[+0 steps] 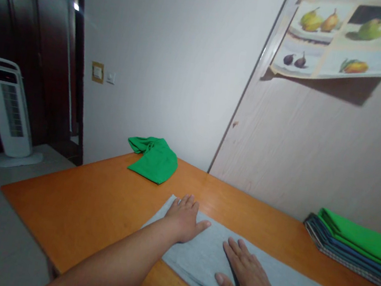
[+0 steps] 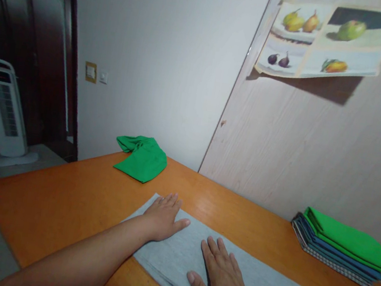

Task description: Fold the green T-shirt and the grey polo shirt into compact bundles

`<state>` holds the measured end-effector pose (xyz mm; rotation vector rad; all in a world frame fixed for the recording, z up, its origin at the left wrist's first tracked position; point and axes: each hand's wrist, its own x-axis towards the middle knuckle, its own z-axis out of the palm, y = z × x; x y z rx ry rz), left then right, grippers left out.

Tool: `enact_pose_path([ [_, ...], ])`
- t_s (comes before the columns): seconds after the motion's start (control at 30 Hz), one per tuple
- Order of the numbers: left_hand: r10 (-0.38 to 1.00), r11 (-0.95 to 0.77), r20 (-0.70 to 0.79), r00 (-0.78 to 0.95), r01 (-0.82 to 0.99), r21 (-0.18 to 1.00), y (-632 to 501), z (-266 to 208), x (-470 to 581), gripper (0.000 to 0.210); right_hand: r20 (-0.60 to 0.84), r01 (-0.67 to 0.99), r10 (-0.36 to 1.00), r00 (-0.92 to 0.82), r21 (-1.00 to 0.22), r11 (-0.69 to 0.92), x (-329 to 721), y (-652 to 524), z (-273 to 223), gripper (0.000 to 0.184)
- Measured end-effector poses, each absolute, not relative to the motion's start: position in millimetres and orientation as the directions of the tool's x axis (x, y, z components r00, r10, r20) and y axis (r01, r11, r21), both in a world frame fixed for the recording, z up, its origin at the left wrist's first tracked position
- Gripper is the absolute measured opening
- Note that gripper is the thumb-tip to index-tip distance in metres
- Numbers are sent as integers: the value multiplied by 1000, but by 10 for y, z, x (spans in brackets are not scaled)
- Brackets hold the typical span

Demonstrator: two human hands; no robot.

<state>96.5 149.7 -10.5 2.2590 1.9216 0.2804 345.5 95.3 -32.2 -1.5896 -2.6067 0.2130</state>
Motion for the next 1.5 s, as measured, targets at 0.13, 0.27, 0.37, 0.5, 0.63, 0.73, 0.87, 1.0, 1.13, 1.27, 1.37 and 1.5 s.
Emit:
enact_pose_path([
  [0.13,990,-139,35,134,964,227,1518,-127,958,98,-1,881,893,-450,-167,444,3431,921,-281,78],
  [0.27,991,-135,28,132,967,218,1520,-131,966,98,32,876,893,-448,-181,446,3426,902,-283,77],
  [0.37,990,-139,33,135,968,210,1523,-130,962,96,35,874,892,-451,-186,449,3427,897,-286,77],
  [0.5,989,-145,55,137,969,202,1525,-125,944,94,23,875,892,-451,-185,447,3420,895,-256,79],
  [0.63,988,-146,83,131,966,213,1533,-112,912,94,19,867,887,-461,-200,456,3425,906,-252,79],
  [0.73,991,-124,75,110,967,221,1547,-111,891,94,34,860,883,-468,-214,464,3446,919,-278,78],
  [0.87,994,-102,55,92,971,216,1562,-126,884,93,28,860,884,-467,-217,461,3459,915,-282,78],
  [1.0,995,-99,54,89,972,213,1565,-133,889,92,16,862,886,-464,-220,456,3429,893,-238,79],
  [1.13,994,-105,61,94,974,203,1563,-137,889,91,0,871,890,-456,-204,446,3411,892,-221,80],
  [1.27,992,-113,84,98,974,196,1565,-157,886,91,28,861,886,-463,-224,457,3433,905,-247,78],
  [1.37,991,-114,89,98,973,201,1570,-167,883,91,26,862,886,-463,-220,457,3440,905,-248,78],
  [1.5,992,-114,71,101,972,205,1573,-157,879,90,1,868,888,-460,-212,449,3430,902,-228,79],
])
